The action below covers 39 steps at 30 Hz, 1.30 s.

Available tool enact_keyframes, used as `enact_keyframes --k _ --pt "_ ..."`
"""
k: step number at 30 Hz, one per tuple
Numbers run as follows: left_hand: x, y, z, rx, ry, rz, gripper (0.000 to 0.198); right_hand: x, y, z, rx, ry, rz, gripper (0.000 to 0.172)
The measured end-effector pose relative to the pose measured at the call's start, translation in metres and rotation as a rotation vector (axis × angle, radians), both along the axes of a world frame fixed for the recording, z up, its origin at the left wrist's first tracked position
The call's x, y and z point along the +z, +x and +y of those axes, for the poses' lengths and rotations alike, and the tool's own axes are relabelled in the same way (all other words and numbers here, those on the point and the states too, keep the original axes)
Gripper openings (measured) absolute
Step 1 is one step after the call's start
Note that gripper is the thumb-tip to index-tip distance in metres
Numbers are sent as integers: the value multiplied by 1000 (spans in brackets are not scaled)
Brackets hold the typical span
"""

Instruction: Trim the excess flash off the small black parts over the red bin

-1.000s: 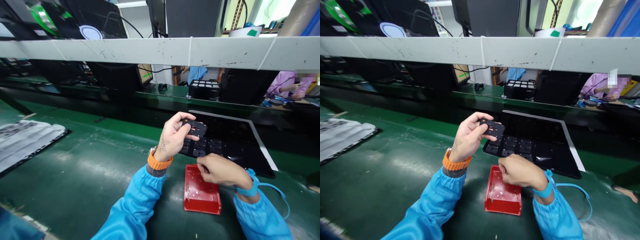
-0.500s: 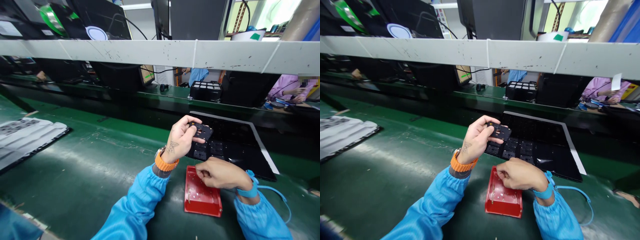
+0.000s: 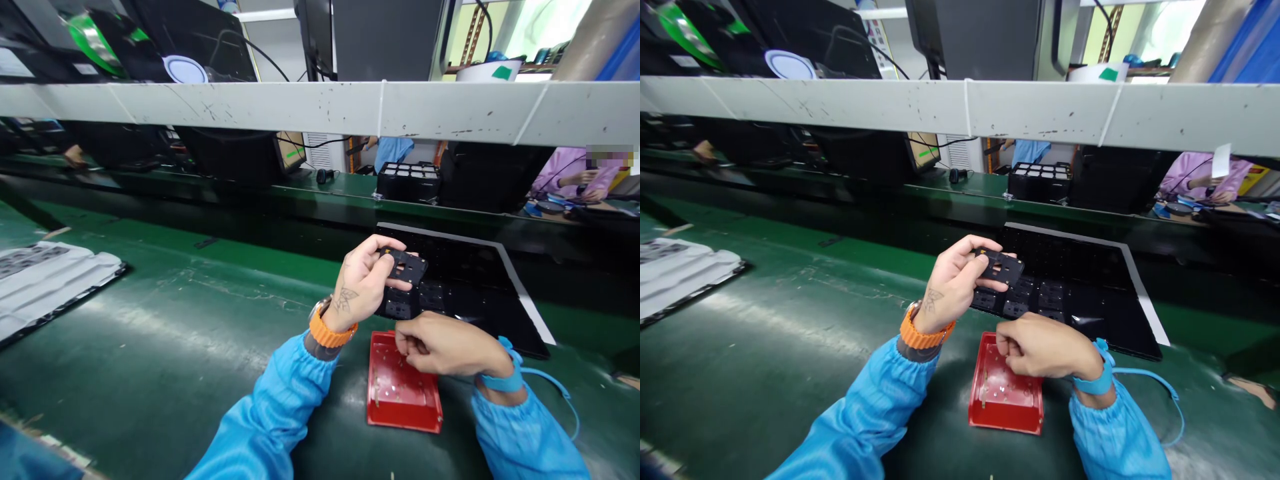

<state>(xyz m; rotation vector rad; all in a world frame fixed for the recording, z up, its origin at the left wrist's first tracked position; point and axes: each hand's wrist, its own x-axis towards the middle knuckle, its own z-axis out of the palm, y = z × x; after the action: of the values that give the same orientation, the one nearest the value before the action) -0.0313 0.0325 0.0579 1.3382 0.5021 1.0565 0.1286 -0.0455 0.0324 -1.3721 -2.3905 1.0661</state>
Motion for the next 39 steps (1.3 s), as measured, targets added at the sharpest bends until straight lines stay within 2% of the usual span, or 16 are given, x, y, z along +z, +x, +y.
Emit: enact_keyframes --k 2,4,8,10,13,19,27,39 --pt "0 1 -1 -24 -13 -13 24 4 6 -3 -48 30 100 13" --pt "0 1 -2 -39 -24 -18 23 8 15 -7 -175 99 213 9" --pt "0 3 -2 -44 -32 -16 21 11 31 -10 -527 264 423 17" --pt "-1 4 -2 -48 -30 -8 21 9 31 -9 -612 293 554 23" --pt "-3 6 -4 -47 -23 15 22 5 21 -5 -642 301 710 38" --pt "-6 10 -10 -50 -6 33 24 5 2 -1 -727 441 765 18" --pt "-4 8 -11 -100 -18 50 26 7 5 -5 -737 469 754 15" --pt "-7 11 -9 -69 -45 66 31 9 7 -5 -740 490 696 15"
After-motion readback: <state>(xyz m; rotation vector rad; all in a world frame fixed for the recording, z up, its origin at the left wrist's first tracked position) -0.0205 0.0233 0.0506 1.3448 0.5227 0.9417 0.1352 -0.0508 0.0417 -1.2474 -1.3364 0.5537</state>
